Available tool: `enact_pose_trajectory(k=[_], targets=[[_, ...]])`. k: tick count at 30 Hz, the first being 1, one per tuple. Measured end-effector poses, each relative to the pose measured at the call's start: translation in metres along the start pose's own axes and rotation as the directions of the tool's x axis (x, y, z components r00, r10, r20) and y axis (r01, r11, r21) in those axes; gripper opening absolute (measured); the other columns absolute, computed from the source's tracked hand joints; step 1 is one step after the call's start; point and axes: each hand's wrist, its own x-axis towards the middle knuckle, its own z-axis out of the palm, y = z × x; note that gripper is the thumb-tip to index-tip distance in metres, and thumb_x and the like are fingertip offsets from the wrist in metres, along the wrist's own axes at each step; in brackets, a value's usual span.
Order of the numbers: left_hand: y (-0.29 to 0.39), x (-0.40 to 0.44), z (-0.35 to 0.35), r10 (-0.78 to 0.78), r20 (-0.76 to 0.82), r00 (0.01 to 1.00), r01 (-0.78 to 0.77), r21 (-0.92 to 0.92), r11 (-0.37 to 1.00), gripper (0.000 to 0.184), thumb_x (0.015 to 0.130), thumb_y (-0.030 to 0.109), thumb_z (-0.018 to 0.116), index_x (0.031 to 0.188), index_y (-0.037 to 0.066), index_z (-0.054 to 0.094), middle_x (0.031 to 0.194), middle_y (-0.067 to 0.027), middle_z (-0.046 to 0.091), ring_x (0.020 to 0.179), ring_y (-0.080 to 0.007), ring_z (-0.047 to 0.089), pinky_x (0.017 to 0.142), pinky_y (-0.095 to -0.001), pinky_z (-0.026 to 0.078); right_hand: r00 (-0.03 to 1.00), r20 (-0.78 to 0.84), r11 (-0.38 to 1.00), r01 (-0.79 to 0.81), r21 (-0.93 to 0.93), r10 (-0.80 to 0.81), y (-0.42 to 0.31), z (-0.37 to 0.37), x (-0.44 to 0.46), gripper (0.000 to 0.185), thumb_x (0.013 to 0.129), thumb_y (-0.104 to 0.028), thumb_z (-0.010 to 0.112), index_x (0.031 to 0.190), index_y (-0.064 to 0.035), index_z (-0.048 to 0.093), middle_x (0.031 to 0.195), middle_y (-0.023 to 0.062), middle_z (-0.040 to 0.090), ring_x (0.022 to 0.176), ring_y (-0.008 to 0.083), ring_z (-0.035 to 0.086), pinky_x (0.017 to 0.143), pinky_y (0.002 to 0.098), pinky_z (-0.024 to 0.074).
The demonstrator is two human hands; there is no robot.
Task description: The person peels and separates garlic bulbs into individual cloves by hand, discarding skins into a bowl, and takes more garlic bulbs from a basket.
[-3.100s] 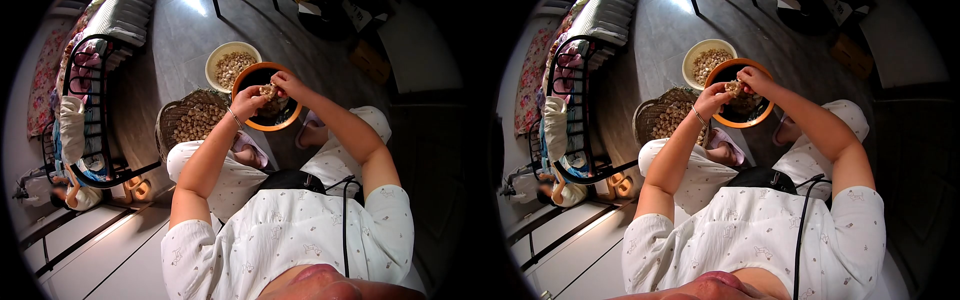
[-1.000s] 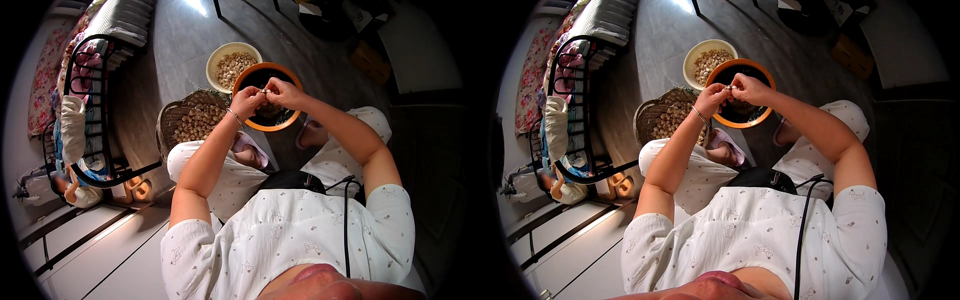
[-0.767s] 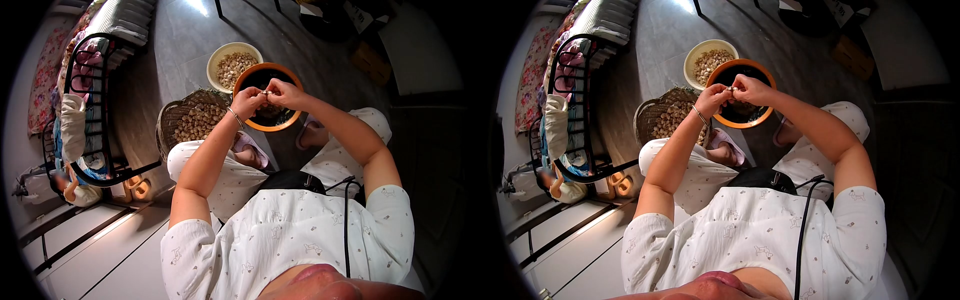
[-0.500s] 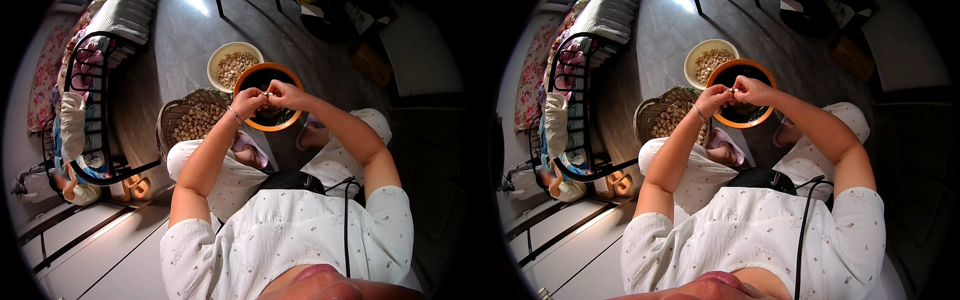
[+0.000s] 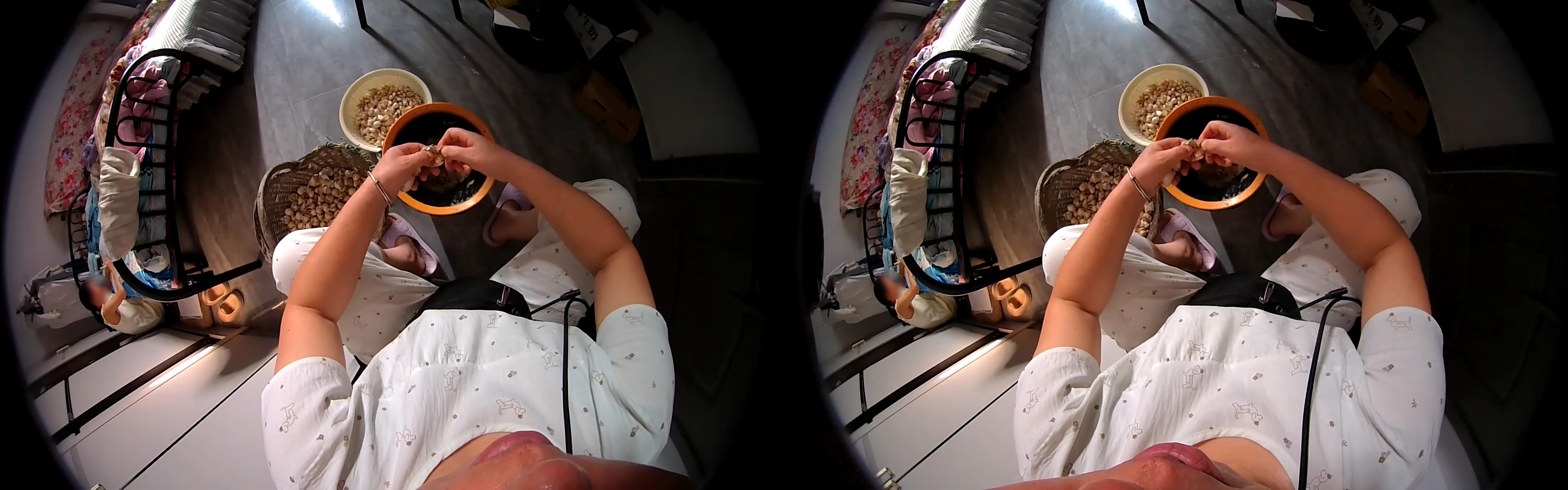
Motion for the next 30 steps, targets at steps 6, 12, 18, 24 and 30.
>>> enact_pose_trajectory(k=[6,12,18,24,30], targets=[[0.004,-0.002,0.001,0.004,0.002,1.0,-0.004,-0.071,0.997,0.017,0.087,0.018,0.052,0.093,0.005,0.06,0.078,-0.0047,0.064,0.061,-0.0083,0.054,0.045,-0.0207,0.041,0.993,-0.054,0.952,-0.083,0.293,0.103,-0.002,-0.005,0.001,0.01,0.09,-0.017,0.052,0.087,-0.0094,0.056,0.07,-0.0012,0.054,0.054,0.0035,0.044,0.047,0.0159,0.0349],[-0.003,0.001,0.0,0.032,-0.041,0.999,-0.039,-0.191,0.981,0.021,0.087,0.017,0.054,0.103,0.003,0.06,0.083,-0.0031,0.062,0.065,-0.008,0.055,0.047,-0.0206,0.043,0.984,-0.125,0.976,-0.103,0.193,0.129,-0.004,-0.002,0.001,0.01,0.091,-0.017,0.049,0.09,-0.0104,0.057,0.076,-0.0025,0.054,0.057,0.0029,0.047,0.049,0.016,0.0368],[-0.007,0.003,-0.003,0.03,-0.1,0.995,-0.055,-0.264,0.963,0.026,0.084,0.016,0.06,0.108,0.004,0.061,0.085,-0.0008,0.062,0.062,-0.0082,0.054,0.047,-0.0213,0.043,0.989,-0.139,0.997,-0.049,0.052,0.056,-0.001,0.0,0.001,0.017,0.093,-0.024,0.051,0.1,-0.0082,0.053,0.074,-0.0026,0.052,0.058,0.0033,0.048,0.048,0.0174,0.0392],[-0.006,0.004,0.0,0.066,-0.084,0.994,-0.084,-0.238,0.968,0.023,0.086,0.018,0.062,0.104,0.005,0.058,0.083,-0.0004,0.06,0.064,-0.0066,0.054,0.047,-0.0199,0.043,0.99,-0.133,0.998,-0.049,-0.028,0.045,-0.015,0.011,-0.005,0.023,0.092,-0.028,0.054,0.1,-0.0065,0.049,0.067,-0.0025,0.051,0.05,0.0047,0.046,0.047,0.018,0.0382],[-0.009,0.005,0.005,0.106,-0.115,0.988,-0.106,0.005,0.994,0.025,0.086,0.024,0.064,0.102,0.005,0.059,0.079,0.0006,0.059,0.062,-0.0062,0.053,0.047,-0.0197,0.042,0.971,-0.177,0.96,0.11,-0.257,-0.159,0.002,0.013,0.0,0.025,0.089,-0.024,0.059,0.097,-0.0027,0.049,0.074,0.0025,0.055,0.061,0.0086,0.051,0.054,0.0232,0.0419]])
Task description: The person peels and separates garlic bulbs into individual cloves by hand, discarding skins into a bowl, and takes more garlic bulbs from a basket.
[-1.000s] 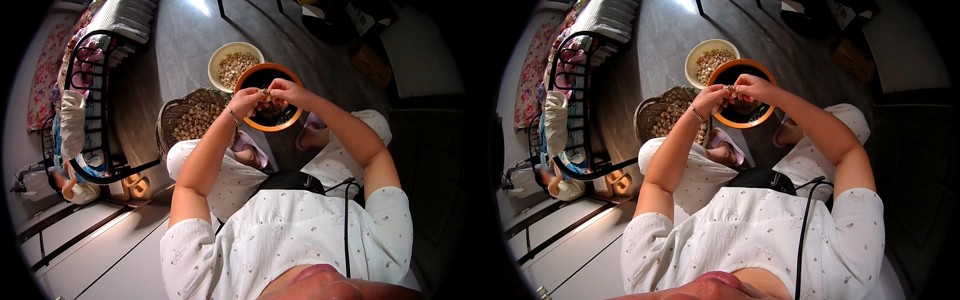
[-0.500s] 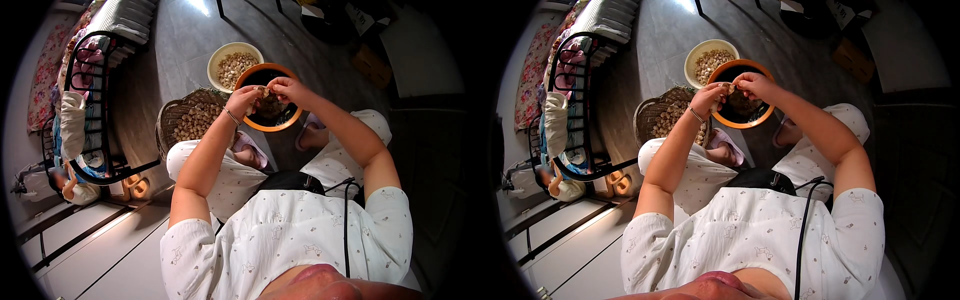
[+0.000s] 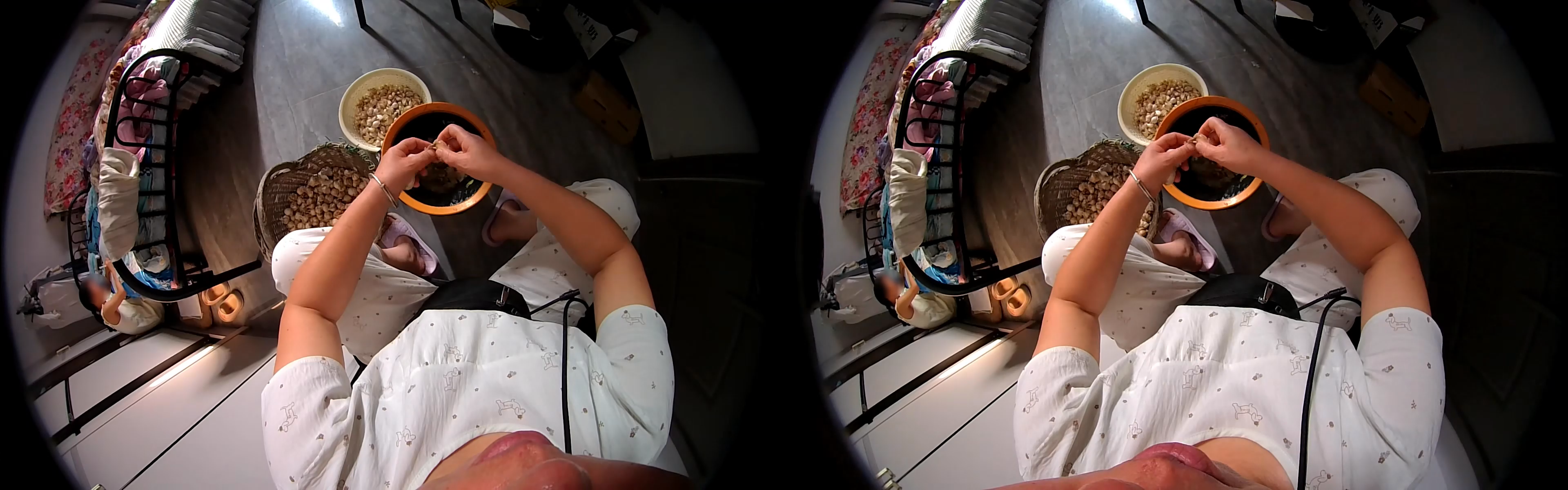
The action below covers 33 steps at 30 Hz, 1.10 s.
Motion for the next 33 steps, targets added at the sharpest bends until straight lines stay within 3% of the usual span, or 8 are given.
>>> enact_pose_trajectory(k=[4,7,10,12,18,26,28,33], targets=[[0.012,-0.007,0.003,0.09,0.0,0.996,-0.085,0.34,0.937,0.027,0.087,0.031,0.062,0.096,0.005,0.062,0.074,0.0021,0.058,0.061,-0.005,0.051,0.048,-0.0188,0.041,0.995,-0.009,0.979,0.098,-0.177,-0.101,-0.003,-0.001,-0.002,0.023,0.089,-0.021,0.057,0.097,-0.0013,0.048,0.076,0.0044,0.055,0.068,0.0114,0.052,0.061,0.0267,0.0442],[0.011,-0.007,0.001,0.144,0.054,0.988,-0.153,0.31,0.938,0.027,0.09,0.032,0.058,0.093,0.006,0.062,0.072,0.0024,0.058,0.06,-0.0046,0.052,0.048,-0.0184,0.041,0.993,0.053,0.983,0.115,-0.145,-0.108,-0.005,0.0,-0.006,0.022,0.09,-0.021,0.055,0.097,-0.0009,0.048,0.077,0.0051,0.056,0.069,0.013,0.053,0.063,0.0285,0.0445],[0.011,-0.006,-0.002,0.099,0.058,0.993,-0.11,0.253,0.961,0.027,0.091,0.032,0.055,0.093,0.006,0.062,0.072,0.0023,0.057,0.06,-0.0046,0.052,0.048,-0.0185,0.041,0.982,0.083,0.982,0.176,-0.074,-0.17,-0.005,0.001,-0.004,0.019,0.092,-0.02,0.053,0.095,-0.0025,0.047,0.075,0.0035,0.054,0.067,0.0106,0.051,0.06,0.0257,0.0434],[0.012,-0.008,-0.001,0.092,0.041,0.995,-0.099,0.221,0.97,0.026,0.092,0.031,0.055,0.092,0.005,0.062,0.071,0.0021,0.057,0.06,-0.0046,0.052,0.048,-0.0185,0.041,0.987,0.16,0.994,0.009,0.105,-0.026,-0.01,-0.003,-0.004,0.017,0.093,-0.02,0.051,0.092,-0.0048,0.045,0.072,0.0011,0.051,0.062,0.007,0.048,0.054,0.022,0.0404],[0.01,-0.009,0.0,0.139,0.01,0.99,-0.138,0.17,0.976,0.026,0.092,0.029,0.054,0.093,0.004,0.062,0.071,0.0017,0.057,0.06,-0.0049,0.052,0.048,-0.0189,0.042,0.971,0.234,0.979,-0.003,0.203,-0.045,-0.014,-0.005,-0.003,0.017,0.095,-0.02,0.049,0.089,-0.0068,0.042,0.065,-0.002,0.046,0.052,0.0037,0.041,0.046,0.0191,0.0341],[0.001,-0.009,0.004,0.246,-0.084,0.966,-0.221,0.23,0.948,0.026,0.092,0.028,0.055,0.096,0.003,0.062,0.071,0.001,0.057,0.059,-0.0058,0.052,0.047,-0.0193,0.042,0.968,0.25,0.967,-0.035,0.251,-0.03,-0.019,-0.005,-0.006,0.015,0.096,-0.02,0.048,0.091,-0.0071,0.041,0.065,-0.0012,0.046,0.051,0.0041,0.04,0.045,0.0185,0.0333],[0.003,-0.01,0.004,0.19,-0.111,0.976,-0.185,0.057,0.981,0.026,0.092,0.028,0.055,0.096,0.003,0.061,0.072,0.0008,0.057,0.058,-0.0062,0.052,0.048,-0.0197,0.043,0.969,0.245,0.953,-0.037,0.299,-0.039,-0.02,-0.005,-0.006,0.015,0.096,-0.02,0.047,0.092,-0.0071,0.042,0.066,-0.0008,0.046,0.051,0.0042,0.041,0.045,0.0184,0.0336],[0.006,-0.008,0.001,0.164,-0.096,0.982,-0.164,0.005,0.986,0.026,0.091,0.028,0.055,0.096,0.004,0.061,0.071,0.0,0.057,0.057,-0.0071,0.052,0.047,-0.0208,0.043,0.959,0.278,0.896,-0.162,0.413,0.046,-0.024,-0.011,-0.007,0.015,0.096,-0.021,0.045,0.101,-0.0078,0.045,0.074,-0.0015,0.05,0.06,0.0044,0.045,0.05,0.0188,0.0368]])
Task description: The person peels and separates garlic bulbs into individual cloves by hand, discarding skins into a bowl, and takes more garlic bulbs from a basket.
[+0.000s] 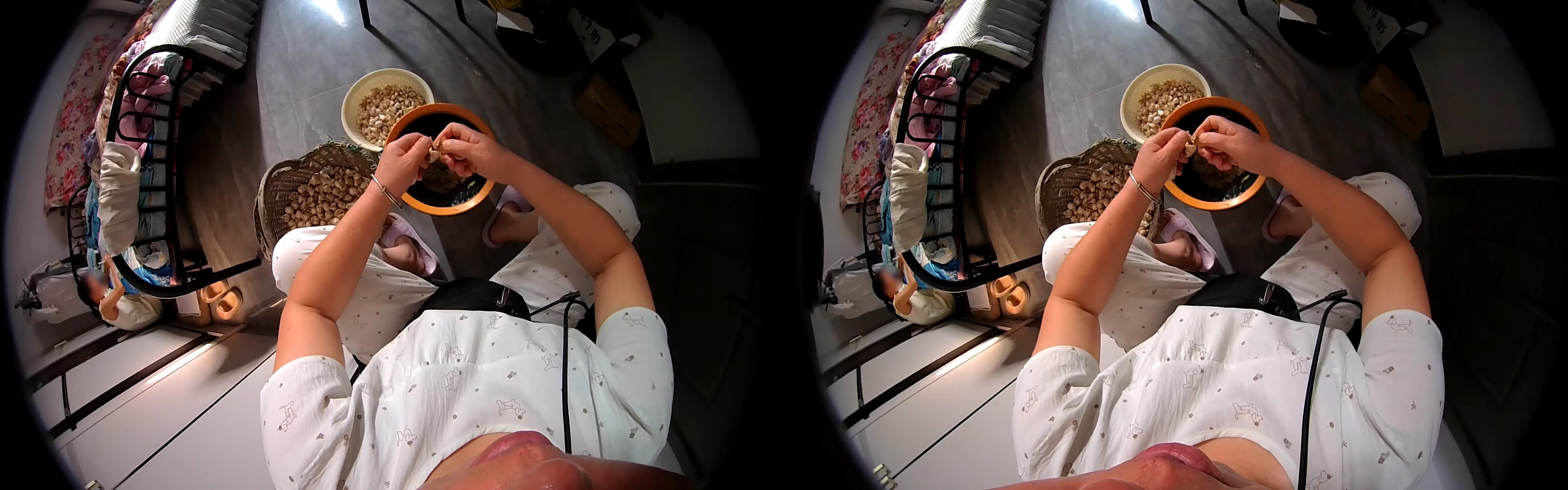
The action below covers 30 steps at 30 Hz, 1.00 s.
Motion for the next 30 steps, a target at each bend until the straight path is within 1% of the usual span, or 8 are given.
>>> enact_pose_trajectory(k=[4,16,18,22,24,26,27,30], targets=[[0.001,0.004,-0.007,-0.061,-0.025,0.998,0.059,-0.082,0.995,0.026,0.092,0.029,0.054,0.094,0.004,0.06,0.069,-0.0002,0.056,0.056,-0.008,0.052,0.047,-0.0212,0.042,0.998,0.02,0.994,-0.055,0.095,0.053,0.003,0.0,0.003,0.016,0.095,-0.021,0.045,0.103,-0.0076,0.047,0.076,-0.0016,0.051,0.062,0.0046,0.047,0.051,0.0184,0.038],[0.002,0.005,-0.003,-0.073,-0.071,0.995,0.071,-0.035,0.997,0.025,0.091,0.031,0.055,0.086,0.006,0.06,0.069,0.001,0.057,0.058,-0.007,0.052,0.047,-0.0207,0.042,0.995,-0.014,0.985,-0.099,0.141,0.102,0.011,-0.009,0.007,0.019,0.096,-0.025,0.046,0.101,-0.0079,0.049,0.074,-0.0006,0.052,0.058,0.0048,0.048,0.049,0.0186,0.0374],[0.002,0.005,-0.002,-0.077,-0.069,0.995,0.076,-0.024,0.997,0.025,0.091,0.031,0.055,0.087,0.006,0.06,0.069,0.001,0.058,0.059,-0.0069,0.052,0.047,-0.0207,0.042,0.988,-0.129,0.996,-0.081,0.029,0.084,0.012,-0.008,0.006,0.019,0.095,-0.026,0.05,0.099,-0.008,0.049,0.072,-0.0007,0.051,0.058,0.0044,0.046,0.048,0.0182,0.0362],[0.001,0.004,0.0,-0.112,-0.052,0.992,0.114,0.024,0.993,0.025,0.09,0.031,0.057,0.087,0.006,0.061,0.07,0.0011,0.058,0.061,-0.0068,0.053,0.048,-0.0208,0.042,0.985,-0.169,0.992,-0.038,-0.117,0.018,0.007,0.002,0.005,0.019,0.093,-0.025,0.055,0.096,-0.0075,0.049,0.073,-0.0007,0.051,0.058,0.0038,0.046,0.048,0.0182,0.036],[-0.001,0.003,0.002,-0.122,-0.037,0.992,0.124,0.038,0.992,0.025,0.09,0.031,0.057,0.087,0.007,0.061,0.07,0.0012,0.057,0.062,-0.007,0.053,0.048,-0.0208,0.042,0.986,-0.162,0.949,-0.005,-0.314,-0.048,0.005,0.009,0.006,0.019,0.093,-0.022,0.055,0.096,-0.0073,0.044,0.074,-0.0009,0.053,0.054,0.0035,0.045,0.046,0.0186,0.0361],[-0.002,0.003,0.003,-0.132,-0.022,0.991,0.133,0.053,0.99,0.024,0.09,0.031,0.057,0.087,0.007,0.061,0.07,0.0013,0.057,0.062,-0.0071,0.053,0.048,-0.0208,0.042,0.98,-0.15,0.941,0.076,-0.33,-0.132,0.016,0.007,0.009,0.02,0.092,-0.022,0.057,0.094,-0.0062,0.046,0.073,-0.0005,0.053,0.056,0.0041,0.046,0.047,0.0195,0.0371],[-0.003,0.002,0.003,-0.145,-0.004,0.989,0.145,0.006,0.989,0.023,0.089,0.03,0.058,0.087,0.007,0.06,0.07,0.001,0.056,0.061,-0.0075,0.052,0.048,-0.0209,0.042,0.967,-0.137,0.925,0.157,-0.345,-0.215,0.018,0.009,0.009,0.02,0.091,-0.022,0.058,0.093,-0.005,0.047,0.071,-0.0001,0.052,0.057,0.0046,0.047,0.048,0.0204,0.0381],[-0.004,0.001,0.0,-0.151,0.039,0.988,0.154,-0.107,0.982,0.02,0.089,0.027,0.058,0.086,0.008,0.059,0.07,0.0004,0.055,0.06,-0.0085,0.051,0.048,-0.0213,0.041,0.965,-0.104,0.891,0.176,-0.418,-0.239,0.019,0.007,0.006,0.02,0.091,-0.021,0.058,0.092,-0.0046,0.047,0.07,0.0006,0.052,0.058,0.0053,0.047,0.049,0.0207,0.0387]])
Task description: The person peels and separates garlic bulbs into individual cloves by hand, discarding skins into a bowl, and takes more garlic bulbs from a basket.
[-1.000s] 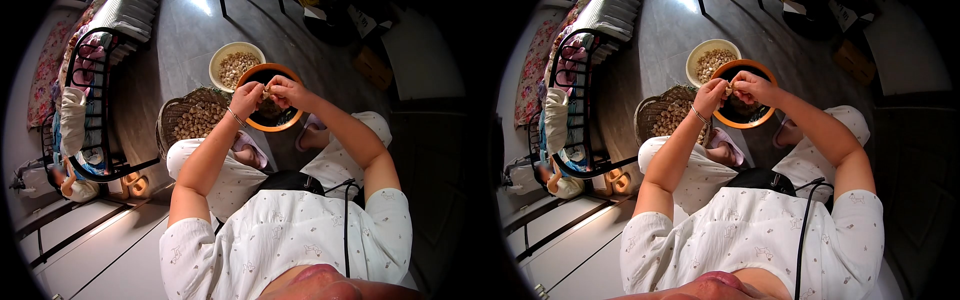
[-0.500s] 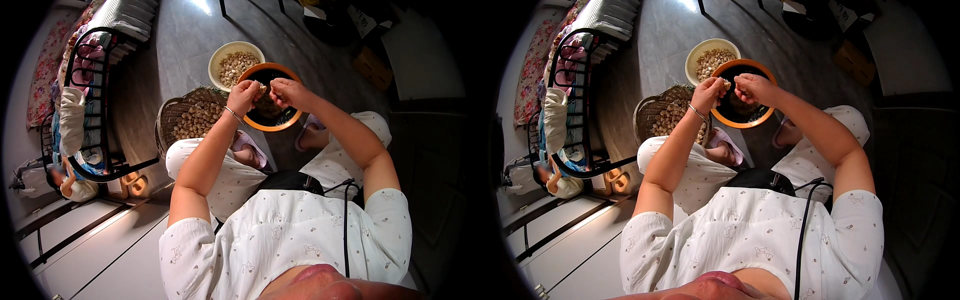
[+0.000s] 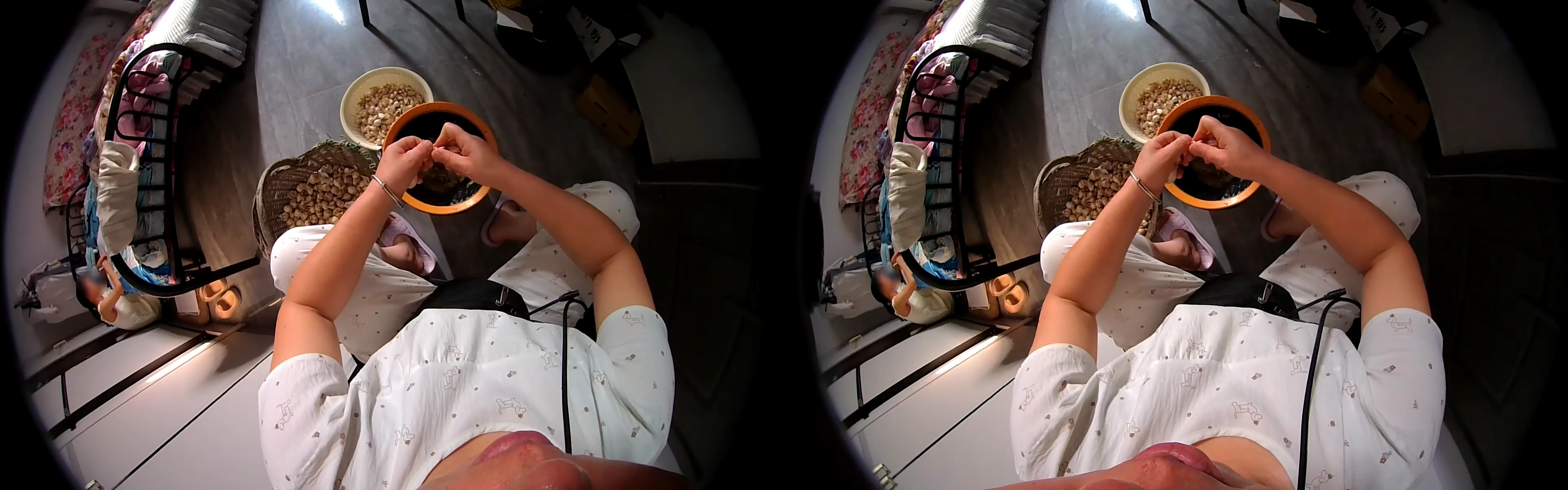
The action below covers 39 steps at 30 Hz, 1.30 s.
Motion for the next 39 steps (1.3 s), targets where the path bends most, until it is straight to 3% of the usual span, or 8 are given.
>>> enact_pose_trajectory(k=[7,11,17,19,23,31,37,39], targets=[[0.006,-0.005,-0.001,-0.006,0.051,0.999,0.018,-0.249,0.968,0.015,0.09,0.022,0.054,0.087,0.008,0.058,0.07,-0.0013,0.054,0.06,-0.01,0.05,0.05,-0.023,0.04,0.996,0.05,0.995,0.073,0.064,-0.077,-0.004,-0.002,0.002,0.012,0.093,-0.016,0.053,0.095,-0.0073,0.045,0.072,0.0007,0.052,0.058,0.0045,0.047,0.05,0.0196,0.0385],[0.005,-0.002,-0.003,0.02,0.045,0.999,-0.008,-0.254,0.967,0.015,0.09,0.023,0.055,0.088,0.008,0.058,0.069,-0.0009,0.054,0.059,-0.0098,0.05,0.049,-0.0229,0.04,0.999,0.032,0.98,0.027,0.195,-0.034,-0.004,-0.005,0.003,0.01,0.093,-0.015,0.052,0.098,-0.0071,0.047,0.073,0.0002,0.052,0.059,0.0046,0.047,0.051,0.0188,0.0388],[-0.003,0.006,-0.007,-0.027,-0.039,0.999,0.026,-0.028,0.999,0.02,0.088,0.027,0.06,0.086,0.007,0.06,0.066,0.0015,0.053,0.057,-0.008,0.05,0.048,-0.0219,0.04,0.991,0.06,0.955,-0.135,0.265,0.123,-0.01,-0.01,0.003,0.017,0.094,-0.016,0.049,0.107,-0.005,0.053,0.076,-0.0004,0.054,0.062,0.0048,0.049,0.052,0.0181,0.04],[-0.005,0.01,-0.007,-0.096,-0.075,0.993,0.112,0.247,0.962,0.025,0.087,0.031,0.062,0.088,0.006,0.062,0.066,0.0021,0.053,0.056,-0.0071,0.05,0.047,-0.0217,0.04,0.987,0.057,0.943,-0.159,0.292,0.148,-0.01,-0.011,0.003,0.019,0.094,-0.016,0.048,0.108,-0.0043,0.054,0.077,-0.0003,0.054,0.063,0.0048,0.05,0.052,0.018,0.0401],[-0.008,0.009,-0.006,-0.092,-0.042,0.995,0.101,0.308,0.946,0.029,0.087,0.036,0.061,0.088,0.006,0.062,0.066,0.0023,0.052,0.057,-0.007,0.049,0.047,-0.0229,0.041,0.969,0.134,0.851,-0.246,0.463,0.207,-0.006,-0.015,0.005,0.025,0.096,-0.017,0.042,0.112,-0.0017,0.053,0.084,0.0029,0.058,0.066,0.0056,0.053,0.055,0.0174,0.0432],[0.0,0.003,-0.002,-0.134,0.09,0.987,0.143,-0.101,0.984,0.03,0.092,0.037,0.05,0.093,0.008,0.056,0.069,0.0004,0.053,0.058,-0.0111,0.052,0.046,-0.024,0.041,0.96,0.2,0.75,-0.28,0.599,0.198,-0.001,-0.021,0.003,0.035,0.097,-0.026,0.036,0.115,-0.0002,0.051,0.095,0.007,0.061,0.078,0.0103,0.059,0.064,0.0225,0.0499],[0.001,0.002,-0.002,-0.069,0.01,0.998,0.069,-0.095,0.993,0.02,0.09,0.029,0.054,0.091,0.009,0.056,0.069,0.001,0.052,0.06,-0.0106,0.053,0.047,-0.0235,0.041,0.948,0.176,0.695,-0.314,0.647,0.265,-0.007,-0.018,-0.001,0.031,0.097,-0.024,0.038,0.115,-0.0013,0.051,0.099,0.007,0.061,0.084,0.0112,0.062,0.07,0.0232,0.052],[0.001,0.002,0.0,-0.053,0.005,0.999,0.053,-0.067,0.996,0.02,0.09,0.029,0.055,0.09,0.009,0.056,0.069,0.001,0.053,0.06,-0.0105,0.053,0.047,-0.0233,0.041,0.945,0.108,0.755,-0.314,0.576,0.31,-0.007,-0.015,0.001,0.027,0.096,-0.022,0.041,0.112,-0.0028,0.052,0.098,0.0069,0.062,0.081,0.0111,0.062,0.069,0.0222,0.0516]])
